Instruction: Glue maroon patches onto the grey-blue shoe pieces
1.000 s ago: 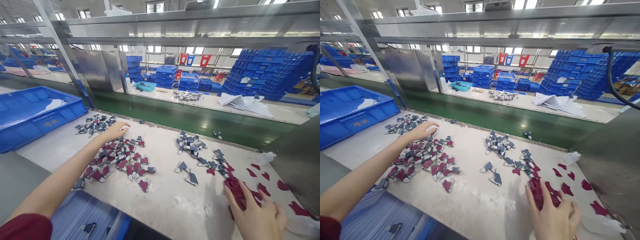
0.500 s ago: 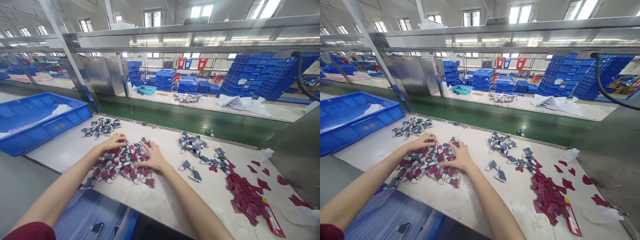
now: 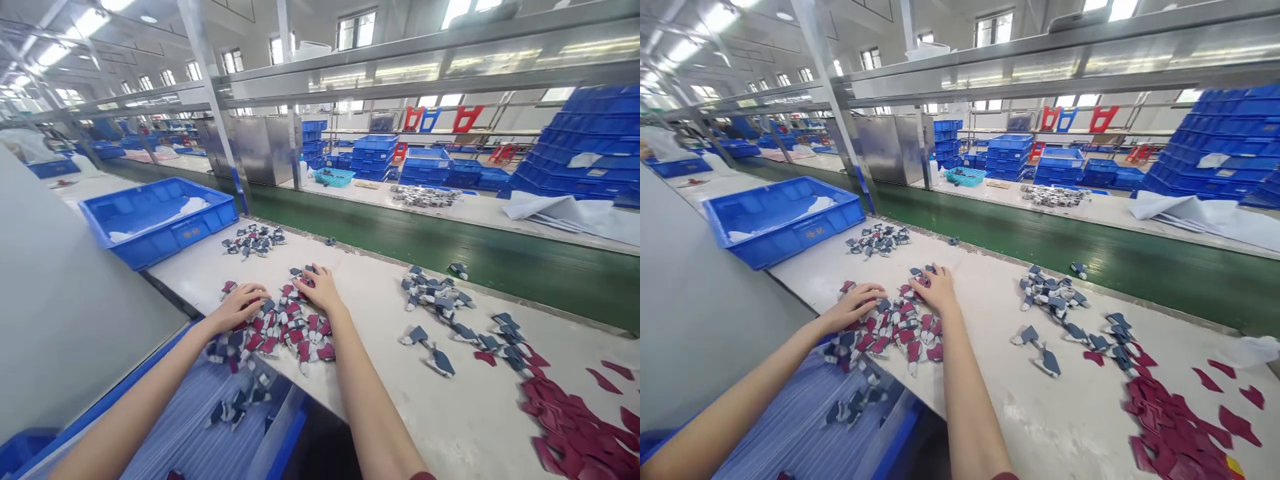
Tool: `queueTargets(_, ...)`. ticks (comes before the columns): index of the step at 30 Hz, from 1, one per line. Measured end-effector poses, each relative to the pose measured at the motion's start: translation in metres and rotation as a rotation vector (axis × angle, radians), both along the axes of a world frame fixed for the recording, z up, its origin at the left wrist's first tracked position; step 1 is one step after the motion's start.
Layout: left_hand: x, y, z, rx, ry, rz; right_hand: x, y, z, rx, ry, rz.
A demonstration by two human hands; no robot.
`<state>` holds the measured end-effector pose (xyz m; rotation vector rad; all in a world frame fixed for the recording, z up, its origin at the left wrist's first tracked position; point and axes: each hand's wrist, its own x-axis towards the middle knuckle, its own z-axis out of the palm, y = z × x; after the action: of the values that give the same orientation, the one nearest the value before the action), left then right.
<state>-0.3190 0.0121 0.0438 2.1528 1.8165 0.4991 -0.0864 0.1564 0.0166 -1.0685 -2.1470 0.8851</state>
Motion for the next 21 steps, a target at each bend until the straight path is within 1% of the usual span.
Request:
queueTargets(2, -0.002, -0.013, -0.001, 0.022, -0.015, 0.063, -0.005, -0.003, 0.0, 0.014, -0.007, 0.004)
queueTargets(4, -0.01, -0.019, -0.001, 0.063, -0.028, 0.16, -0.01, -0.007, 0.001, 0.024, -0.004, 0.014)
queueTargets(6, -0.024, -0.017, 0.001, 0.115, -0.044, 0.282, -0.014, -0.013, 0.003, 0.031, 0.005, 0.034)
queueTargets(8, -0.04, -0.01, 0.003, 0.144, -0.072, 0.372, -0.02, -0.019, 0.004, 0.04, 0.017, 0.053)
queueTargets(9, -0.048, -0.006, 0.003, 0.14, -0.091, 0.39, -0.023, -0.022, 0.004, 0.045, 0.022, 0.062)
queueTargets(11, -0.059, 0.0, 0.003, 0.101, -0.138, 0.378, -0.031, -0.03, 0.003, 0.055, 0.029, 0.077)
queueTargets(13, -0.064, -0.001, 0.001, 0.056, -0.184, 0.354, -0.041, -0.04, 0.001, 0.062, 0.035, 0.084)
queueTargets(17, -0.067, -0.019, 0.001, -0.006, -0.258, 0.37, -0.064, -0.069, -0.003, 0.069, 0.051, 0.066)
queueTargets(19, -0.069, -0.027, 0.004, -0.052, -0.289, 0.398, -0.076, -0.083, -0.004, 0.07, 0.057, 0.069)
queueTargets(21, -0.072, -0.031, 0.009, -0.108, -0.314, 0.42, -0.084, -0.091, -0.002, 0.068, 0.064, 0.066)
